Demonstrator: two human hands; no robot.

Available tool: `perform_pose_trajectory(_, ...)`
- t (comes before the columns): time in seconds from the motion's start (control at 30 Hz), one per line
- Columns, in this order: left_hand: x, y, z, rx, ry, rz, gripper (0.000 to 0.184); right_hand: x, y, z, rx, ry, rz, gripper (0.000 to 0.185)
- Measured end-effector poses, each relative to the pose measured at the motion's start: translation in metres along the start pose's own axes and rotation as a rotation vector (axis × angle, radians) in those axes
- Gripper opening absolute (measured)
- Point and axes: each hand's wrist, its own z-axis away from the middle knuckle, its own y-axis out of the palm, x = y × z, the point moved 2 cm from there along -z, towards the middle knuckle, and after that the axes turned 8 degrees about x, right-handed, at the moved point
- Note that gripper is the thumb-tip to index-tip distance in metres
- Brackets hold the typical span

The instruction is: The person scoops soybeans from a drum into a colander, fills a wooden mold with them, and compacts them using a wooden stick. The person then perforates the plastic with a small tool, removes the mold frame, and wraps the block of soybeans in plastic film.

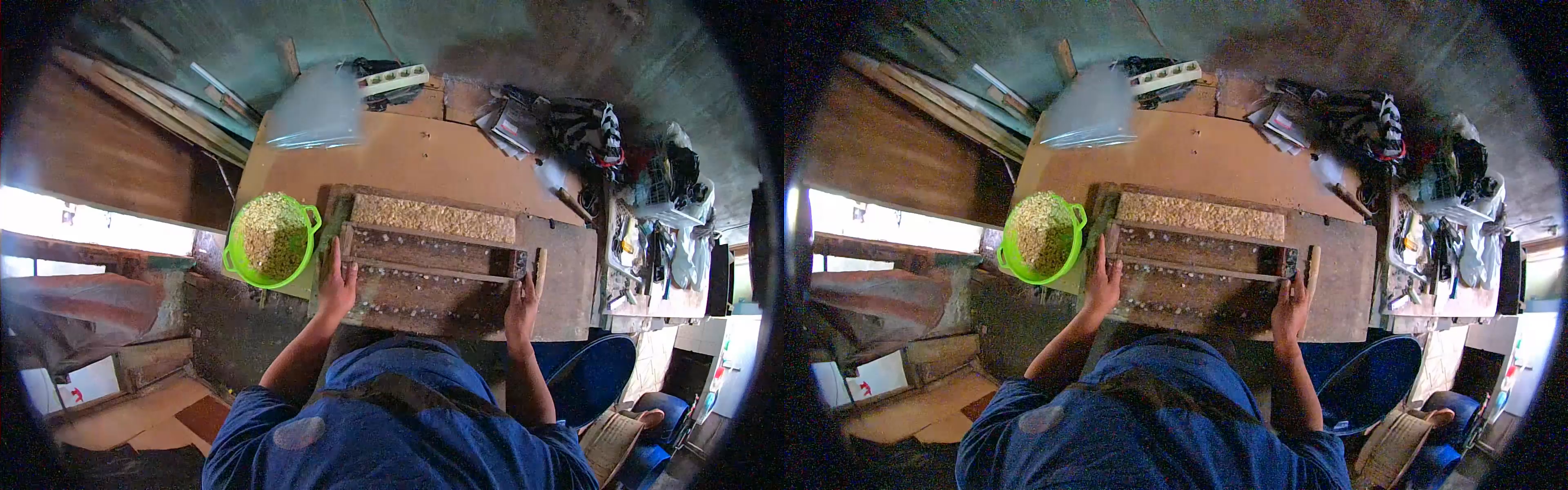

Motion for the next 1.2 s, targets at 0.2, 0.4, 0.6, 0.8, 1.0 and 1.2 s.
perform_pose_trajectory(0.2,0.004,0.003,-0.001,-0.008,0.007,-0.052,0.071,-0.011,0.003,-0.001,-0.078,-0.093,0.025,0.043)
perform_pose_trajectory(0.4,-0.003,-0.002,0.001,-0.003,0.008,-0.031,0.072,0.004,-0.001,0.003,0.000,0.118,-0.030,0.044)
perform_pose_trajectory(0.6,-0.009,-0.007,0.008,-0.039,0.035,-0.003,0.071,-0.046,0.010,0.002,-0.014,0.123,-0.319,0.042)
perform_pose_trajectory(0.8,-0.007,-0.008,0.010,-0.042,0.009,-0.022,0.068,-0.023,0.004,0.004,-0.003,0.109,-0.191,0.039)
perform_pose_trajectory(1.0,0.004,-0.004,0.009,-0.058,0.060,-0.001,0.069,-0.003,0.001,0.007,-0.027,0.075,-0.255,0.040)
perform_pose_trajectory(1.2,0.007,-0.008,0.010,0.017,-0.002,0.075,0.071,-0.012,0.004,0.005,-0.020,0.136,-0.243,0.040)
